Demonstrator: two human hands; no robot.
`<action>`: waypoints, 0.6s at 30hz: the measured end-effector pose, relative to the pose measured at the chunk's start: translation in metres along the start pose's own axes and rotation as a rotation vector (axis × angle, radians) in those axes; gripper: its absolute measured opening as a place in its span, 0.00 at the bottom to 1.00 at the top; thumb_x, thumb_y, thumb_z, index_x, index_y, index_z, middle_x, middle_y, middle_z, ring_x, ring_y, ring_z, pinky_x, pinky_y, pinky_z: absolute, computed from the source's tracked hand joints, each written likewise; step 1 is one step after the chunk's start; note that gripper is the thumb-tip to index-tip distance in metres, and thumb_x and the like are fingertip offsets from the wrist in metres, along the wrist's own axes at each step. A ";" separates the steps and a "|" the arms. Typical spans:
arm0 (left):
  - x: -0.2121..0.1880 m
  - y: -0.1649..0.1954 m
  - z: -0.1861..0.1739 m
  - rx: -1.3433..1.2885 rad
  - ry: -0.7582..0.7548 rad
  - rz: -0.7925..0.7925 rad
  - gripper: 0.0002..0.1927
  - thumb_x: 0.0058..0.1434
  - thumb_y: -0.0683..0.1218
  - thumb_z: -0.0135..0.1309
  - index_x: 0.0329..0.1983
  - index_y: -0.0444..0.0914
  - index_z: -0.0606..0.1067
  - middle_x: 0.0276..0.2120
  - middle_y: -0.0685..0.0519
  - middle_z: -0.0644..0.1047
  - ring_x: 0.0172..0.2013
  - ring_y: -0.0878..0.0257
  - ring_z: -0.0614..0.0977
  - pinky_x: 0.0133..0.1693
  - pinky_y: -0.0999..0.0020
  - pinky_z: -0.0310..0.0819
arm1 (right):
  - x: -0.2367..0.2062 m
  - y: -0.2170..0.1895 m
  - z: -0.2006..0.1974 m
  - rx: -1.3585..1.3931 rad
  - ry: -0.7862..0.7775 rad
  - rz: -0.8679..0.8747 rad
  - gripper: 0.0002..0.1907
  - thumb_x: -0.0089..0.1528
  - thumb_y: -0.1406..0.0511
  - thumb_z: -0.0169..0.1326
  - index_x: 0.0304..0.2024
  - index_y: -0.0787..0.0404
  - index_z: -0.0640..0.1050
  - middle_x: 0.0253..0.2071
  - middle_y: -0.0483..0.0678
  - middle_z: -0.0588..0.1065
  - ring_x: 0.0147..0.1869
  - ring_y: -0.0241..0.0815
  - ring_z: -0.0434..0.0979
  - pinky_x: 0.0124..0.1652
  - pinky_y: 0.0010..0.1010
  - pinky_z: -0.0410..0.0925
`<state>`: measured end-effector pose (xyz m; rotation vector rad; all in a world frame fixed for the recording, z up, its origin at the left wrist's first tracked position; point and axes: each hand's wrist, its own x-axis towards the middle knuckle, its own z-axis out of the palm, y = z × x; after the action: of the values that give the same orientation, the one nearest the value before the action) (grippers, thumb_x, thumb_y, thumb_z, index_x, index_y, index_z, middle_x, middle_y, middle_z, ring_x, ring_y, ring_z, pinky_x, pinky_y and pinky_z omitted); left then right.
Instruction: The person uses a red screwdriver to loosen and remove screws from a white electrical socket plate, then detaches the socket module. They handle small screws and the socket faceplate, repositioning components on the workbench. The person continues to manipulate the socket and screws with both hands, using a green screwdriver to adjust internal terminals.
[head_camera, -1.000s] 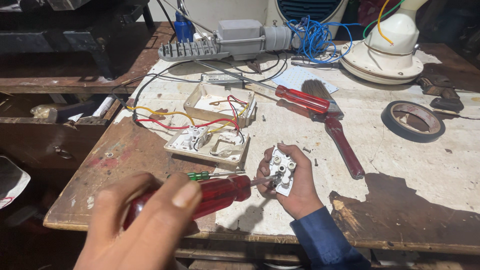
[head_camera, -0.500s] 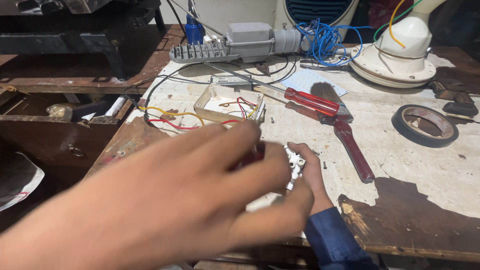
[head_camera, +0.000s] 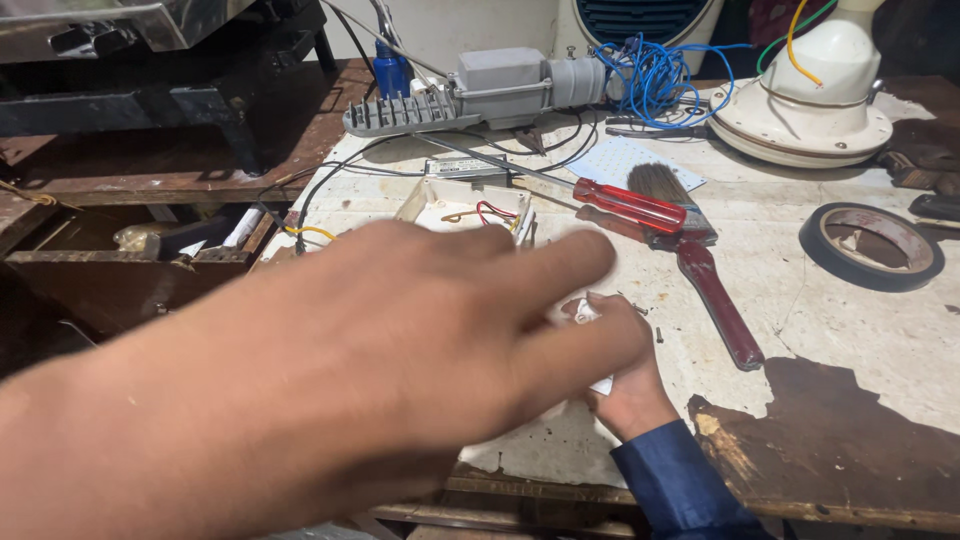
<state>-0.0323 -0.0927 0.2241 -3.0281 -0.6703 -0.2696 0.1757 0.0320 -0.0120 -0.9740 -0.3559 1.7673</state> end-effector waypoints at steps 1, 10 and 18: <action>0.000 -0.002 -0.001 0.030 0.014 -0.011 0.36 0.44 0.42 0.58 0.60 0.36 0.64 0.47 0.44 0.70 0.29 0.51 0.79 0.26 0.56 0.71 | 0.001 0.001 -0.004 0.021 -0.077 -0.002 0.18 0.64 0.51 0.47 0.30 0.57 0.73 0.23 0.45 0.70 0.22 0.39 0.69 0.26 0.34 0.65; 0.004 -0.010 -0.003 0.011 0.095 -0.248 0.14 0.62 0.46 0.58 0.47 0.37 0.70 0.40 0.49 0.72 0.35 0.48 0.80 0.32 0.53 0.70 | 0.010 0.006 -0.013 0.018 -0.294 -0.046 0.15 0.61 0.57 0.46 0.28 0.61 0.71 0.25 0.48 0.69 0.20 0.42 0.64 0.25 0.36 0.64; 0.003 -0.020 -0.002 0.046 0.065 -0.075 0.18 0.51 0.37 0.50 0.47 0.39 0.72 0.43 0.50 0.73 0.42 0.51 0.80 0.38 0.56 0.72 | 0.008 0.001 -0.006 0.057 -0.207 0.003 0.14 0.61 0.56 0.49 0.31 0.59 0.71 0.26 0.48 0.70 0.16 0.38 0.62 0.26 0.35 0.67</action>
<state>-0.0381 -0.0732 0.2268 -2.9412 -0.7747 -0.3478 0.1790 0.0374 -0.0201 -0.7530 -0.4322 1.8766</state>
